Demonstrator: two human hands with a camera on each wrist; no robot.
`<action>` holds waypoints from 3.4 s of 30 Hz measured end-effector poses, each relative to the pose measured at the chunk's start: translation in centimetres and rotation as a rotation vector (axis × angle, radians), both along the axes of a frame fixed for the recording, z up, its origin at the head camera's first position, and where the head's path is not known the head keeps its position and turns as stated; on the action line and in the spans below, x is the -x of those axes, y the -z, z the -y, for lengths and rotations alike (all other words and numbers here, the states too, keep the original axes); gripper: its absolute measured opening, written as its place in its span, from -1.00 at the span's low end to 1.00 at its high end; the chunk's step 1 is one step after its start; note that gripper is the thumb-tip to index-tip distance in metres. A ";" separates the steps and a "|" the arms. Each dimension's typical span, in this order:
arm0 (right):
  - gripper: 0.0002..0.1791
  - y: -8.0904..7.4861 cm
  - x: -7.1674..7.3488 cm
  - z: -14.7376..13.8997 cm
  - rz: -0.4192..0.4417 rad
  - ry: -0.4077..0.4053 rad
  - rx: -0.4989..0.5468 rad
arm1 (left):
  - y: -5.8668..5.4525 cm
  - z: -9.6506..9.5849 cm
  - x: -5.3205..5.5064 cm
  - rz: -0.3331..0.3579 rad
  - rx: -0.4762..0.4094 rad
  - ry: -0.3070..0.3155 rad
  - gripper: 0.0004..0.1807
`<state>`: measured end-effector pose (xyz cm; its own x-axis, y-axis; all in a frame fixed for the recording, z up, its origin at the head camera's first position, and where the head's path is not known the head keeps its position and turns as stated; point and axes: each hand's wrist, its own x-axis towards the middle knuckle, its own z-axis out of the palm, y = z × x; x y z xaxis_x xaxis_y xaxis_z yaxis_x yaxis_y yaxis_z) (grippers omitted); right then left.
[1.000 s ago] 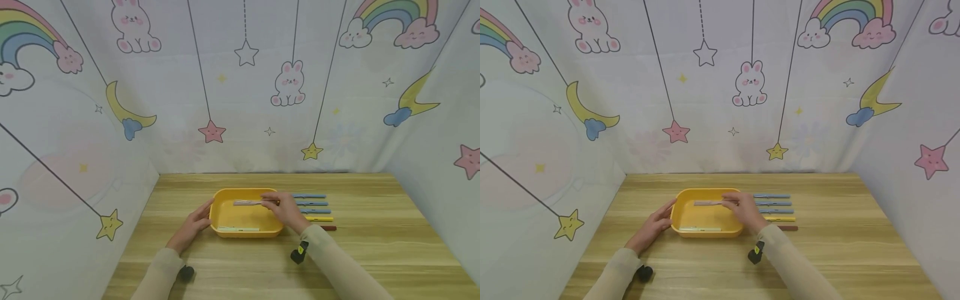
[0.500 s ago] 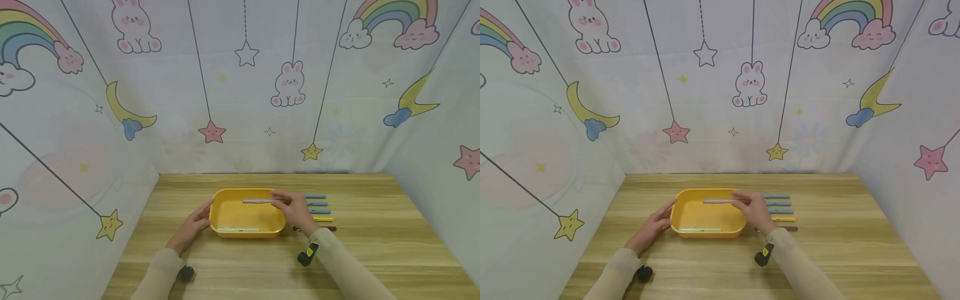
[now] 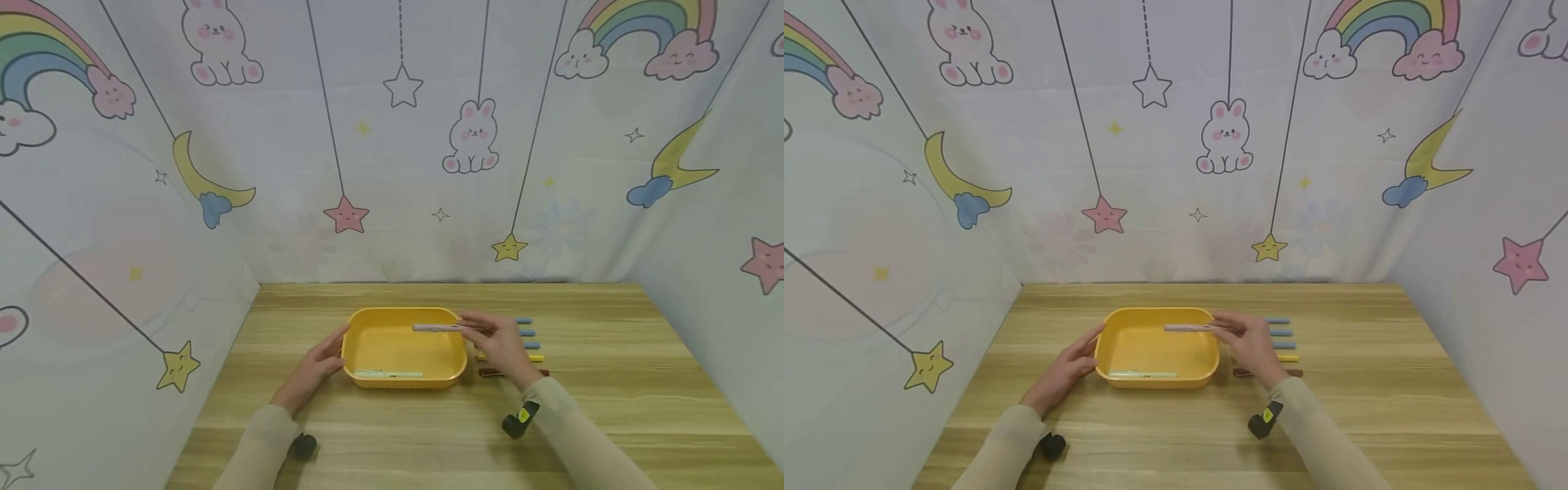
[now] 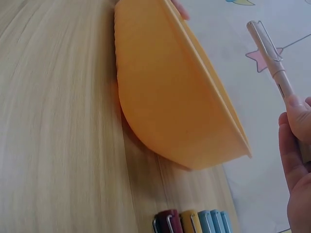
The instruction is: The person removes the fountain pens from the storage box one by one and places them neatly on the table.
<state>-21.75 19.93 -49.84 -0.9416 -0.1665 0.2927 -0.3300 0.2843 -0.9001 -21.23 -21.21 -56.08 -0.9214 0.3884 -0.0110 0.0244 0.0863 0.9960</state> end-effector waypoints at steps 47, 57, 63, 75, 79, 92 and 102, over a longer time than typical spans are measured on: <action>-0.70 3.5 -6.9 -9.7 -0.119 0.154 0.001 | 0.1 0.1 0.1 -0.018 -0.004 0.006 -0.25; -0.71 5.1 -7.6 -10.4 -0.015 0.151 -0.073 | 0.0 0.0 0.1 -0.027 -0.019 0.020 -0.24; -0.69 5.9 -8.1 -10.3 -0.039 0.119 -0.051 | 0.0 0.0 0.0 -0.018 -0.019 0.018 -0.24; -0.66 7.6 -8.0 -10.9 -0.128 0.145 -0.117 | 0.0 0.0 0.1 -0.012 -0.003 0.012 -0.24; -0.66 7.7 -8.1 -11.3 -0.134 0.151 -0.142 | 0.2 -0.1 0.1 -0.001 -0.008 0.004 -0.24; -0.61 7.2 -7.9 -11.3 -0.225 0.189 -0.364 | 0.2 -0.1 0.2 -0.010 0.002 0.005 -0.23; -0.60 7.2 -7.7 -11.4 -0.248 0.195 -0.440 | 0.1 -0.1 0.1 -0.016 -0.018 0.015 -0.23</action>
<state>-14.04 31.34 -57.03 -0.8791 -0.1521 0.4518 -0.4204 0.6942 -0.5843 -21.33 -21.15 -56.14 -0.9156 0.4019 0.0106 0.0413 0.0678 0.9968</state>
